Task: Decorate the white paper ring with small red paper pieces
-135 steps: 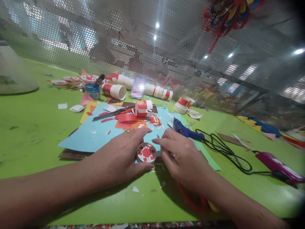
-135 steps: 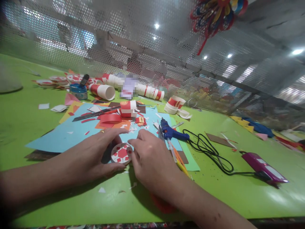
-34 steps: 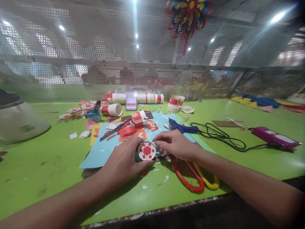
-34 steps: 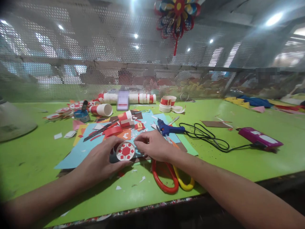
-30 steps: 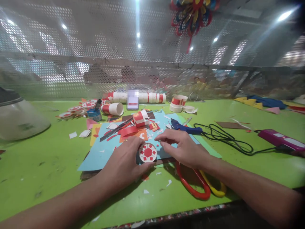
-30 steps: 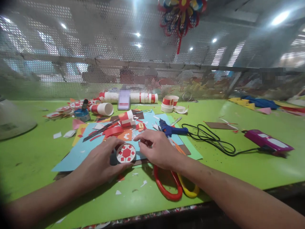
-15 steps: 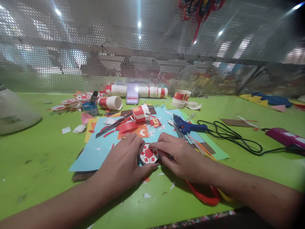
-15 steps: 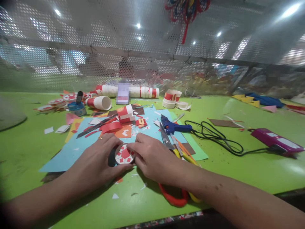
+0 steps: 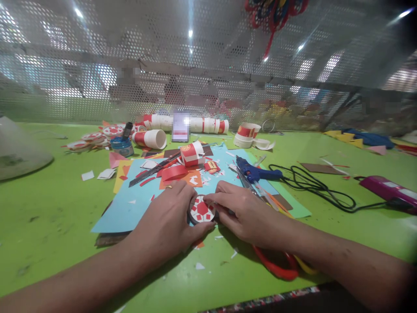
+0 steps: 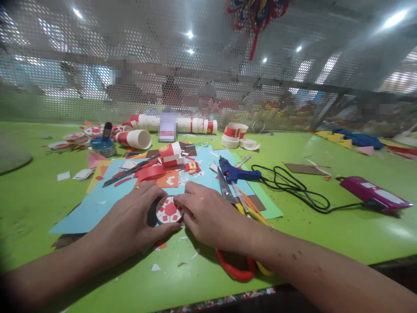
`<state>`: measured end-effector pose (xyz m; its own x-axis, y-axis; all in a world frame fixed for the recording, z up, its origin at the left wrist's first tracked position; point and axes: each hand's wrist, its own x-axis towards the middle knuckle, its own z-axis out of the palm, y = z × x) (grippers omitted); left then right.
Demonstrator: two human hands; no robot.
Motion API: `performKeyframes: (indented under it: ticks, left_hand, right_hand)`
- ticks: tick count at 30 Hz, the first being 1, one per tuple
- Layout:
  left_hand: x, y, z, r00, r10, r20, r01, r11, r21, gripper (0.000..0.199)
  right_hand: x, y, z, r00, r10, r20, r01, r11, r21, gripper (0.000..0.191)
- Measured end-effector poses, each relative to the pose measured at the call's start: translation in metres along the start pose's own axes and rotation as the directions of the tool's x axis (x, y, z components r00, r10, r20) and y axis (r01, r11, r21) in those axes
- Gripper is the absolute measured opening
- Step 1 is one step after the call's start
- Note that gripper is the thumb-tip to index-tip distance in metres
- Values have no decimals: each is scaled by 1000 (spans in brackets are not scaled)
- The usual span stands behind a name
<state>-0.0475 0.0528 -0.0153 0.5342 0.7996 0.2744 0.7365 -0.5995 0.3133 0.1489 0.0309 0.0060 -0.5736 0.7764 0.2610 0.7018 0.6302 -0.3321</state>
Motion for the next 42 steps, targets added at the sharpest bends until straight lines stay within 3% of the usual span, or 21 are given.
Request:
performKeyframes:
  ticks: [14, 42]
  left_hand:
    - [2, 1, -2, 1000, -20, 24, 20, 1000, -2, 31]
    - [2, 3, -4, 999, -42, 27, 41, 999, 7, 31]
  right_hand:
    - [0, 0, 1, 1000, 2, -6, -2, 1000, -17, 21]
    - [-2, 0, 2, 999, -10, 33, 11, 999, -36, 25]
